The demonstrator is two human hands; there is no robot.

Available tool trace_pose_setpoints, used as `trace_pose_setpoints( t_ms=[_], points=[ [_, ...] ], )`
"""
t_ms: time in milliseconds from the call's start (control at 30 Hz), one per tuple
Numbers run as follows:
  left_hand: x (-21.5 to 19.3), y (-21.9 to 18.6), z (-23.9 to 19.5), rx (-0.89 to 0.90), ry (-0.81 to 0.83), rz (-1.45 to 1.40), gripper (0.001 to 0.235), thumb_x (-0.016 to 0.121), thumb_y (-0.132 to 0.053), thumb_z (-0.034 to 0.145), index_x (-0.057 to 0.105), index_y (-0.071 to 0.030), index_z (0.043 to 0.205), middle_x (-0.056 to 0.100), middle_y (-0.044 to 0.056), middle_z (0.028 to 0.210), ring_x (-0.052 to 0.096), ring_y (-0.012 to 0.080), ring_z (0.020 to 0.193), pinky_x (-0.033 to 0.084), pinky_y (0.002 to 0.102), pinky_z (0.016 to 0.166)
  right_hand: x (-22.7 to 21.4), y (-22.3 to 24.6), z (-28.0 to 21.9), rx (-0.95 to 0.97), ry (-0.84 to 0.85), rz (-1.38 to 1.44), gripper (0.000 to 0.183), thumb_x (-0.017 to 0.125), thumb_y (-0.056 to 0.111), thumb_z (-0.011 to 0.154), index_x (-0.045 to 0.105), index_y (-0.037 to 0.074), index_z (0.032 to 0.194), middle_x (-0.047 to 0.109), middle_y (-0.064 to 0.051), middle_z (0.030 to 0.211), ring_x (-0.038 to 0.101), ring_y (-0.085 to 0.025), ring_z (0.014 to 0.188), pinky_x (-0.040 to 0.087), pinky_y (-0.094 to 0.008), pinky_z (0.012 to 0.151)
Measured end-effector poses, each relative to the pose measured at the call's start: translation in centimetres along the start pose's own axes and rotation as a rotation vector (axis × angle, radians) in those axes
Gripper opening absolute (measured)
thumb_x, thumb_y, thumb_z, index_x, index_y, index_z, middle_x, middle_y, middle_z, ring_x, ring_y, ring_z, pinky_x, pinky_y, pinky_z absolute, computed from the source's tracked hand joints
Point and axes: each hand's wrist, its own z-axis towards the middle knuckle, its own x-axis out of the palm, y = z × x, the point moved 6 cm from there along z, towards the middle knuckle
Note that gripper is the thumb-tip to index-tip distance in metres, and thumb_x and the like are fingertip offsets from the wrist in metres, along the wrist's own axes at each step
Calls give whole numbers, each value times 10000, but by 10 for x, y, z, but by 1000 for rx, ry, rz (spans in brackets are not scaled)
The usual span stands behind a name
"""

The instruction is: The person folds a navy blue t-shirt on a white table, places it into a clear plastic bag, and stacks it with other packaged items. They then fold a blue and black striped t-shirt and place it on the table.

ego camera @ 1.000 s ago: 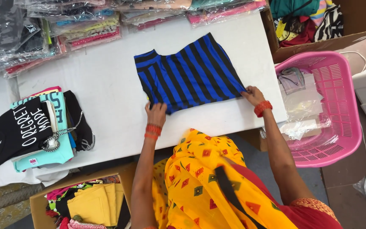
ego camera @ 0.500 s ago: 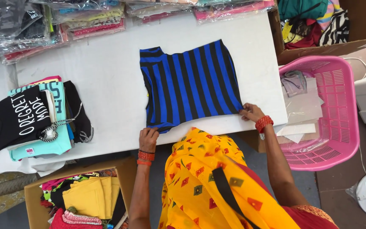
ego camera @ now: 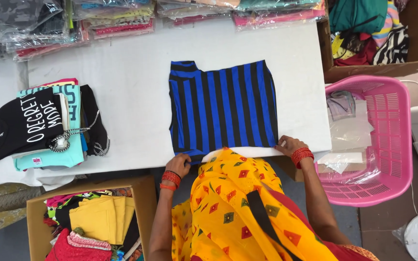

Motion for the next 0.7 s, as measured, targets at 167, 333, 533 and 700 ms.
trace_pose_setpoints(
  t_ms=[167, 333, 533, 700],
  points=[
    [-15, -24, 61, 50, -268, -30, 141, 649, -62, 961, 705, -40, 1089, 713, 155, 1100, 700, 344, 983, 573, 429, 850, -30, 49, 11, -188, -675, -212, 388, 740, 332, 954, 684, 112, 1269, 748, -132, 1112, 721, -277, 956, 604, -407, 753],
    [52, -72, 114, 211, -224, 141, 502, 670, -236, 943, 547, -92, 1408, 443, 140, 1532, 413, 310, 1422, 329, 514, 1159, 24, 171, -4, -673, -613, -104, 548, 763, 232, 859, 604, 51, 1351, 617, -169, 1370, 574, -330, 1278, 454, -444, 1082],
    [76, -54, 94, 186, -12, 345, 704, 522, -529, 983, 274, -289, 1597, 105, 87, 1710, 112, 308, 1569, 52, 593, 1234, 43, 160, 5, -798, -555, -449, 725, 510, 479, 992, 351, 59, 1562, 311, -158, 1636, 261, -296, 1529, 176, -490, 1235],
    [59, 34, 40, -162, -105, 395, 715, 388, -633, 981, 187, -372, 1616, 14, 66, 1710, 38, 325, 1569, -25, 643, 1202, 22, 63, 43, -410, -781, -389, 748, 352, 526, 1013, 267, 84, 1611, 217, -130, 1681, 173, -283, 1553, 63, -521, 1243]
  ],
)
